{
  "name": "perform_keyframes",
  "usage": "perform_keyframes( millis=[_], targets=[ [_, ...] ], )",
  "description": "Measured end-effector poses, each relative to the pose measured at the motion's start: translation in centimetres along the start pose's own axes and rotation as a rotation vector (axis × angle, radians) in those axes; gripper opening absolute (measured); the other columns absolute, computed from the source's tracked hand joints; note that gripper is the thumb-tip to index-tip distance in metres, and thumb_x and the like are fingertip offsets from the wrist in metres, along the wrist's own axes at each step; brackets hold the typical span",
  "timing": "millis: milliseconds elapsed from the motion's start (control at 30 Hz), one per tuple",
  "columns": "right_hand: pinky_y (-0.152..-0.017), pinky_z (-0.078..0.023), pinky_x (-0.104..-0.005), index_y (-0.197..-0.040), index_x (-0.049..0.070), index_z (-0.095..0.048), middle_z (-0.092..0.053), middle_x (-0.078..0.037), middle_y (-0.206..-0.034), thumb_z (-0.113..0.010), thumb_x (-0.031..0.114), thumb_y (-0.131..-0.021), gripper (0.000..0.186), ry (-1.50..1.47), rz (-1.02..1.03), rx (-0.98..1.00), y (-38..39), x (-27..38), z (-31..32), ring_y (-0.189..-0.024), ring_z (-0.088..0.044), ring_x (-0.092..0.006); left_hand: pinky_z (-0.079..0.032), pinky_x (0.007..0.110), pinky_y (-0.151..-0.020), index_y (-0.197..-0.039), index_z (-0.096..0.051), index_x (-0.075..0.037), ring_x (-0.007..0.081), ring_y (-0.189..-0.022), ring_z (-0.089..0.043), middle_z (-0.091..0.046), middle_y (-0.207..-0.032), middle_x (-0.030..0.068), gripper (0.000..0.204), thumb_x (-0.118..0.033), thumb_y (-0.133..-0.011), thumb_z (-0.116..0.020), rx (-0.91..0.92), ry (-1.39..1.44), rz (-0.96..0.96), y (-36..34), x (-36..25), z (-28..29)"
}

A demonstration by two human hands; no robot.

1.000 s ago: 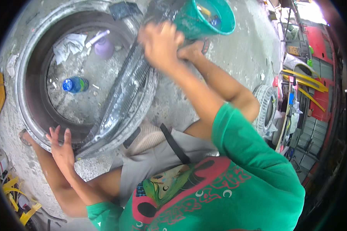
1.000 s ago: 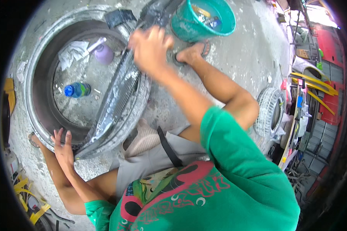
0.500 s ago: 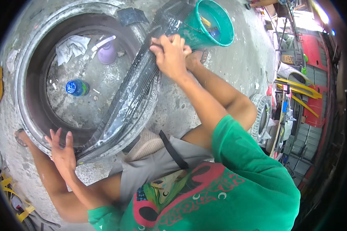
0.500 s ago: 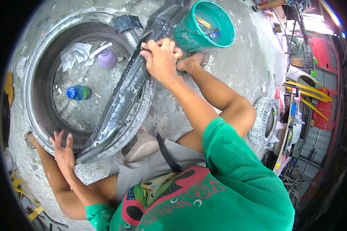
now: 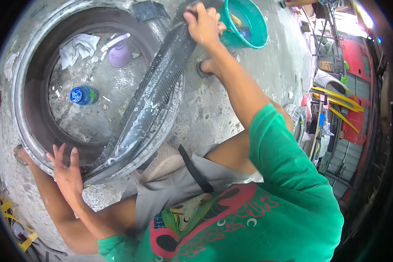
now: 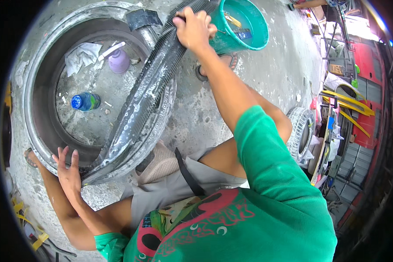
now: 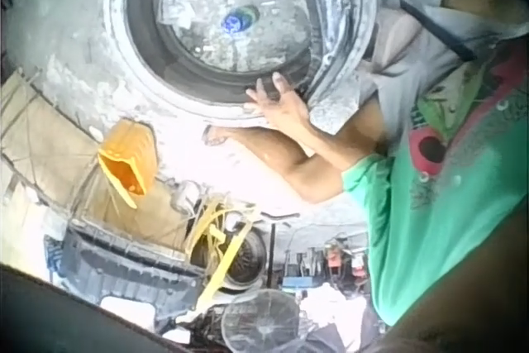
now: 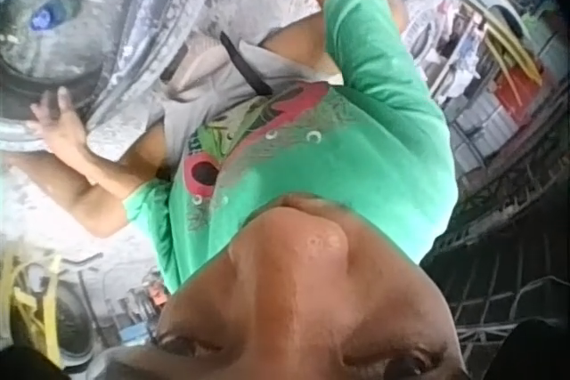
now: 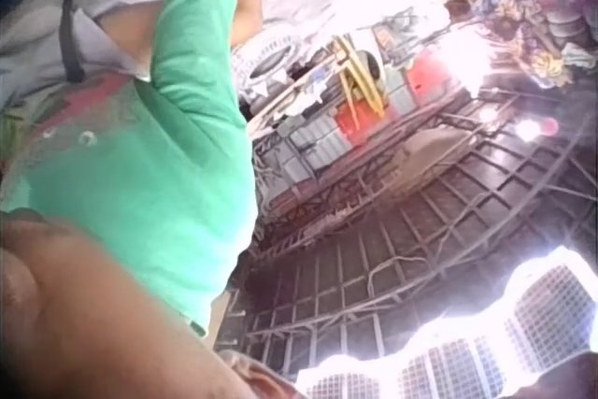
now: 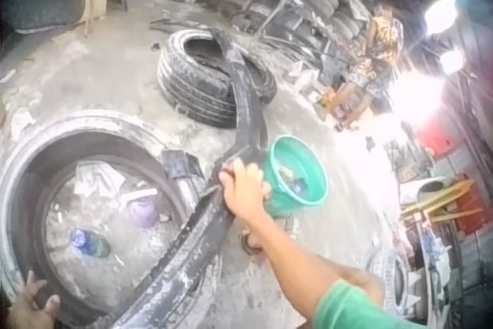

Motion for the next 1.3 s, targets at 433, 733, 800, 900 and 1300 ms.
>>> perform_keyframes(
  millis=[433,733,800,900,1300],
  targets=[
    [-0.093,-0.033,-0.0597,-0.113,0.024,-0.067,-0.058,-0.018,-0.115,-0.068,0.037,-0.093,0.025,-0.036,-0.023,-0.004,0.5,0.0,-0.6,-0.115,-0.050,-0.0396,-0.020,0.043,-0.125,-0.138,-0.061,-0.005,0.0299,-0.158,-0.014,-0.035,-0.164,0.0166,0.050,-0.031,-0.097,-0.069,-0.031,0.059,0.016,-0.5,0.7,-0.1],
    [-0.095,-0.032,-0.0595,-0.114,0.026,-0.068,-0.059,-0.016,-0.113,-0.066,0.039,-0.095,0.023,-0.028,-0.054,0.026,-1.2,-0.3,-0.2,-0.117,-0.049,-0.0382,-0.019,0.045,-0.125,-0.140,-0.061,-0.007,0.0303,-0.158,-0.014,-0.036,-0.163,0.0157,0.051,-0.031,-0.096,-0.070,-0.045,0.054,0.013,-0.6,0.1,0.4],
    [-0.095,-0.032,-0.0594,-0.116,0.026,-0.067,-0.059,-0.016,-0.114,-0.066,0.039,-0.095,0.025,-0.038,-0.058,0.022,0.2,0.1,0.0,-0.117,-0.050,-0.0380,-0.019,0.045,-0.125,-0.140,-0.060,-0.007,0.0307,-0.158,-0.014,-0.036,-0.163,0.0157,0.051,-0.031,-0.096,-0.071,-0.056,0.057,0.007,-0.5,0.7,-0.1],
    [-0.094,-0.033,-0.0595,-0.117,0.025,-0.066,-0.059,-0.016,-0.114,-0.067,0.039,-0.094,0.027,-0.099,-0.024,0.133,4.2,0.5,0.4,-0.117,-0.050,-0.0374,-0.018,0.045,-0.125,-0.141,-0.060,-0.007,0.0303,-0.158,-0.013,-0.037,-0.163,0.0159,0.052,-0.031,-0.096,-0.071,-0.035,0.023,0.014,-0.6,0.4,-0.3],
    [-0.094,-0.032,-0.0598,-0.116,0.023,-0.066,-0.058,-0.019,-0.117,-0.067,0.036,-0.094,0.026,-0.070,-0.019,0.062,3.0,-0.3,0.2,-0.116,-0.050,-0.0399,-0.019,0.042,-0.125,-0.138,-0.061,-0.005,0.0291,-0.158,-0.015,-0.040,-0.161,0.0156,0.050,-0.031,-0.096,-0.070,0.010,-0.032,0.057,-0.4,-1.9,0.6]
  ],
)
Point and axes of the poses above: each hand's wrist, its own y-axis away from the middle knuckle, its own z-axis out of the back of the hand, x = y × z, the point moved 3 cm from there along -y, towards the middle knuckle
